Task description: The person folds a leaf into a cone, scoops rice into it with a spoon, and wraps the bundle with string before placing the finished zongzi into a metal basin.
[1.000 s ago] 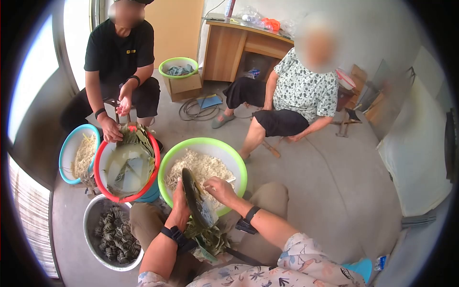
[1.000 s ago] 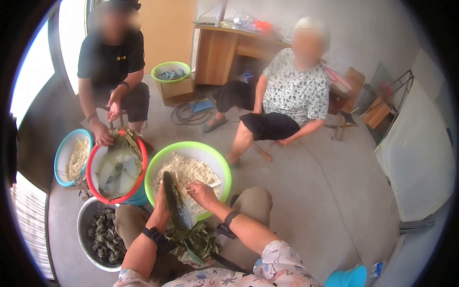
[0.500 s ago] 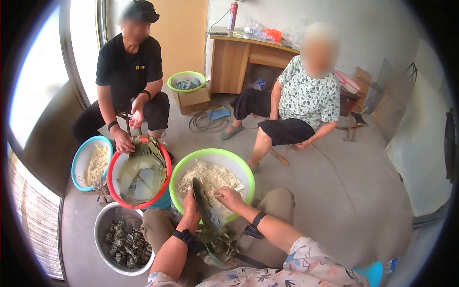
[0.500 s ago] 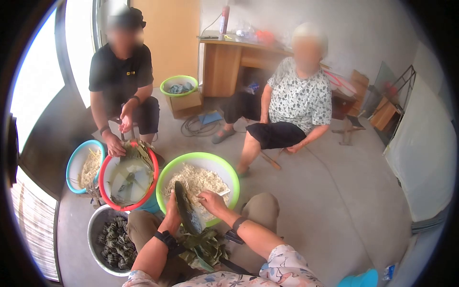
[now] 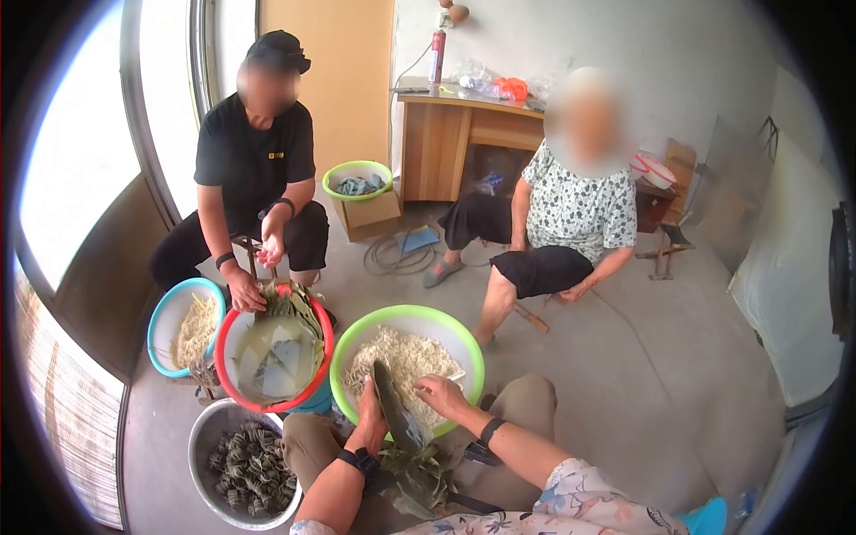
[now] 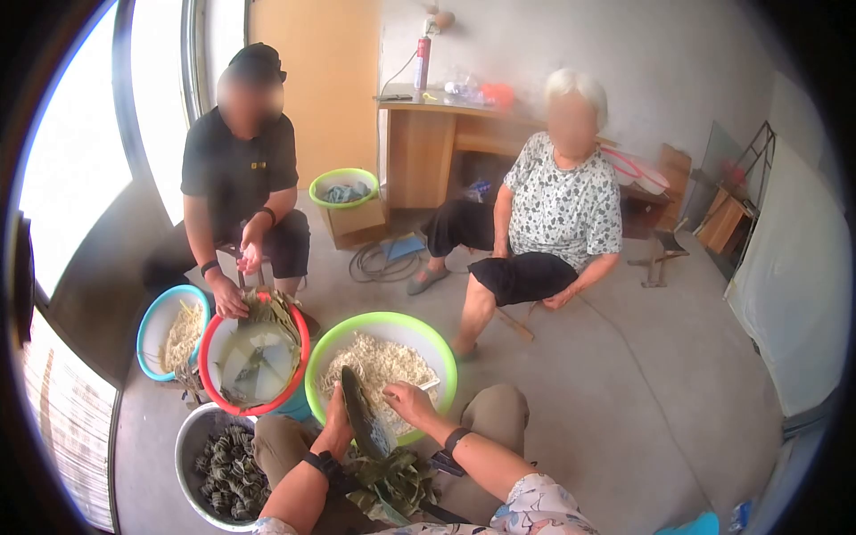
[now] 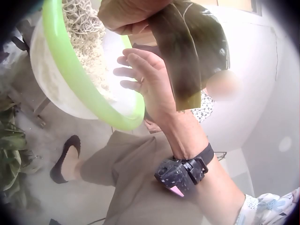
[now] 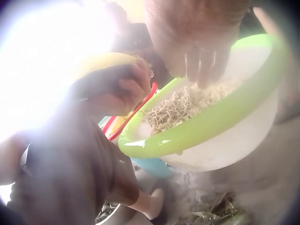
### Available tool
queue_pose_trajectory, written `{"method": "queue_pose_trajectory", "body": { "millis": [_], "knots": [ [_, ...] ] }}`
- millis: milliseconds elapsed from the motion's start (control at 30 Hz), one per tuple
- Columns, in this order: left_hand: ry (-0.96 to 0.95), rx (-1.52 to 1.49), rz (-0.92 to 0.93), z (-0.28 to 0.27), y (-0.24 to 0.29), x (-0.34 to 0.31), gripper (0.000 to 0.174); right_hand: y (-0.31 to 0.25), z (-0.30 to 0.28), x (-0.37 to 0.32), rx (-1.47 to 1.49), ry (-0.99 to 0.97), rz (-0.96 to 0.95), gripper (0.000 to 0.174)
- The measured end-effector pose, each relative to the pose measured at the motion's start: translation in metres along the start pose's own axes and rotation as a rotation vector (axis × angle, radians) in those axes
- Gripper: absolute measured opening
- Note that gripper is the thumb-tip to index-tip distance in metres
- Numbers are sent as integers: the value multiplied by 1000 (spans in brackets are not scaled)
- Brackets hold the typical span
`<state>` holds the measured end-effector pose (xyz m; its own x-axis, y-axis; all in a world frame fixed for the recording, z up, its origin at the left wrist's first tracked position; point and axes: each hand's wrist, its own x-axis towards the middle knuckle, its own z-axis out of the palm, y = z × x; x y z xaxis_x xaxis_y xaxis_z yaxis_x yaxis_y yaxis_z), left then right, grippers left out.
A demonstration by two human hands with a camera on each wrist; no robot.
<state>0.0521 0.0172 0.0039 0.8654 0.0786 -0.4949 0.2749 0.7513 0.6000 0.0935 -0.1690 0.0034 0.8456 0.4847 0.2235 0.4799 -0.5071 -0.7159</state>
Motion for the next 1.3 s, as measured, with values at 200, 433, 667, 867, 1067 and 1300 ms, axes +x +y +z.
{"method": "queue_pose_trajectory", "body": {
  "millis": [200, 433, 667, 867, 1067, 1300],
  "knots": [
    [0, -40, 1, 1, -2, 2, 47, -4, 1, 3, 15, 22, -2, 16],
    [12, -5, 1, 2, 0, -1, 46, -9, 2, 4, 57, 35, -15, 16],
    [-1, 11, -14, 0, -1, 1, 46, -14, 0, 5, 37, 13, -10, 15],
    [-1, -11, -26, -8, -9, 7, 47, -13, -1, 5, 36, 3, 1, 15],
    [25, 30, 3, 1, -3, 1, 47, -12, 0, 1, 42, -2, 1, 15],
    [76, 50, -19, 3, -2, -2, 47, -8, 4, 5, -1, 8, -43, 16]
  ]
}}
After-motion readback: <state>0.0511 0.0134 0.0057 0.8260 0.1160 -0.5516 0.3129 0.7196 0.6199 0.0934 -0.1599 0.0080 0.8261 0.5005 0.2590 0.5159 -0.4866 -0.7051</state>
